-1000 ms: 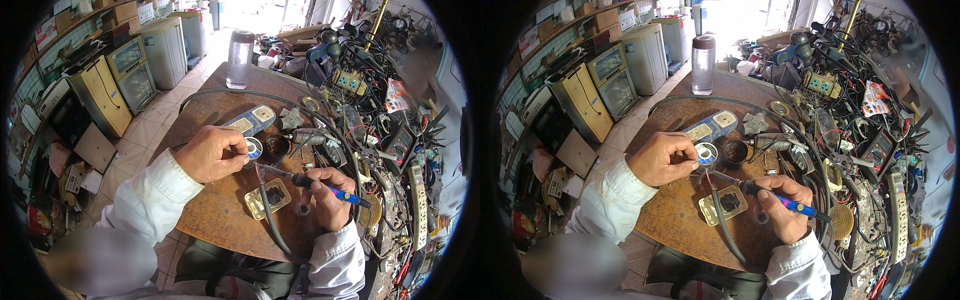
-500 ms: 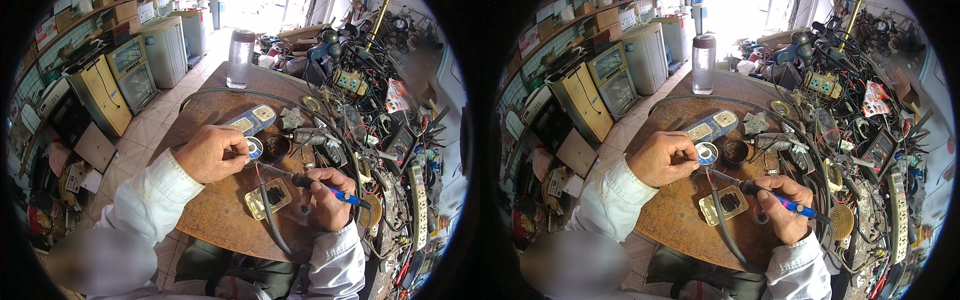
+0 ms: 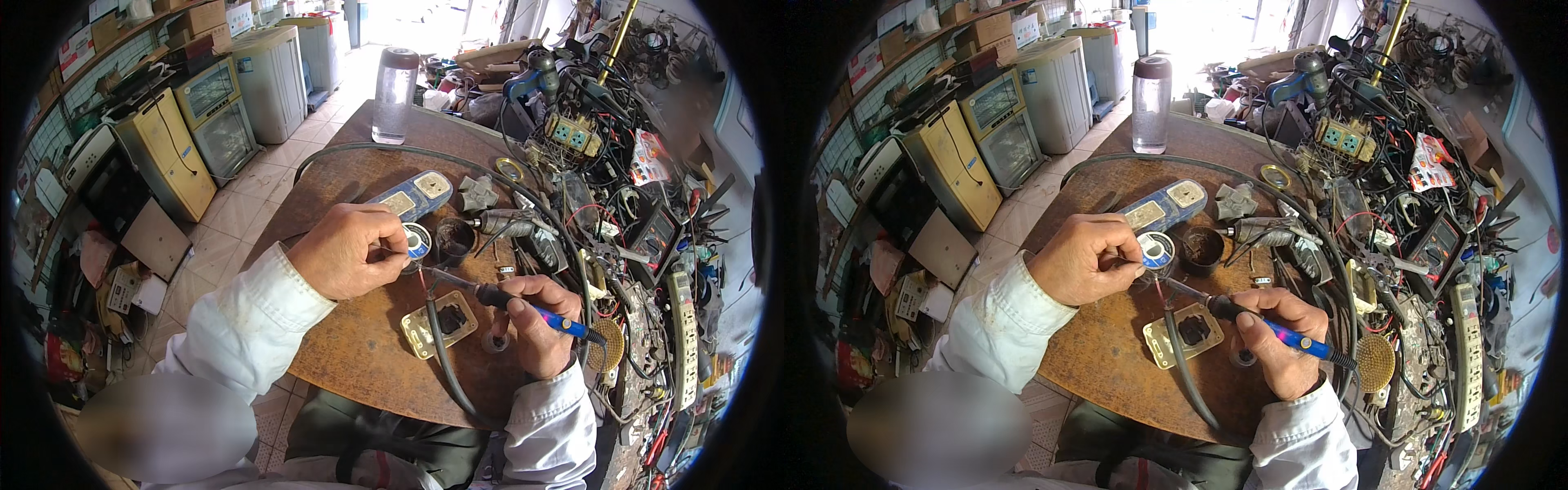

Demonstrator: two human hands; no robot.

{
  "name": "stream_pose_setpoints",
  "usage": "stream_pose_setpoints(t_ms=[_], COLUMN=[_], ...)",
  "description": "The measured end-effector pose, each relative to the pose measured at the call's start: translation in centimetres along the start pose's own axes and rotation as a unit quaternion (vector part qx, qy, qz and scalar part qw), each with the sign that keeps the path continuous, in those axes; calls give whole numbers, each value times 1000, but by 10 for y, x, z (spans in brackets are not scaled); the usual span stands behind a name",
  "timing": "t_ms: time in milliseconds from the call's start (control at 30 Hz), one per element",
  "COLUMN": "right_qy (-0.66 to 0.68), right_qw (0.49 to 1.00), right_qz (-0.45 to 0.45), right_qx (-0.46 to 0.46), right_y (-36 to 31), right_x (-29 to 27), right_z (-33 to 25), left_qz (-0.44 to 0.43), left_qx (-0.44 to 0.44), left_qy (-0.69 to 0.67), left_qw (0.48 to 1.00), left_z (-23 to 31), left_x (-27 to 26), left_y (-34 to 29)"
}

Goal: The person uses a soldering iron and solder wire to tin and join two exposed wire ends on a cluttered workbench. The person holds the wires steady with one hand while applying heat and solder with the other, then inspects the joint.

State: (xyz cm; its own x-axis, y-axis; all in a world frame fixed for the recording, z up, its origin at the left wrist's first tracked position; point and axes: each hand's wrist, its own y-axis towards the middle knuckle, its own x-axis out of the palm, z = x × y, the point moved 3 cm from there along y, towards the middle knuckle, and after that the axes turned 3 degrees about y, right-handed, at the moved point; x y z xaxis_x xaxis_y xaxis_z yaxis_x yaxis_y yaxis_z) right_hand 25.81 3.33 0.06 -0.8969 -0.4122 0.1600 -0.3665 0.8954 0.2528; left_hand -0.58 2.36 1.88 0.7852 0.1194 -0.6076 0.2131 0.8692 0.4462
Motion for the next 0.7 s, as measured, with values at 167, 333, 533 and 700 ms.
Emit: stream_pose_setpoints(t_ms=[167,333,533,700], right_qy=[-14,-12,-32,-5], right_qw=[1000,1000,999,1000], right_qz=[9,6,7,0], right_qx=[10,6,5,2], right_y=[-1,0,0,-1], right_x=[1,1,-1,2], right_z=[-1,0,2,-2], left_qz=[18,37,41,42], left_qx=[65,119,152,168], left_qy=[60,88,103,106], left_qw=[996,988,982,979], left_z=[5,6,6,7], left_x=[-2,-2,-1,-1], left_y=[0,-1,0,0])
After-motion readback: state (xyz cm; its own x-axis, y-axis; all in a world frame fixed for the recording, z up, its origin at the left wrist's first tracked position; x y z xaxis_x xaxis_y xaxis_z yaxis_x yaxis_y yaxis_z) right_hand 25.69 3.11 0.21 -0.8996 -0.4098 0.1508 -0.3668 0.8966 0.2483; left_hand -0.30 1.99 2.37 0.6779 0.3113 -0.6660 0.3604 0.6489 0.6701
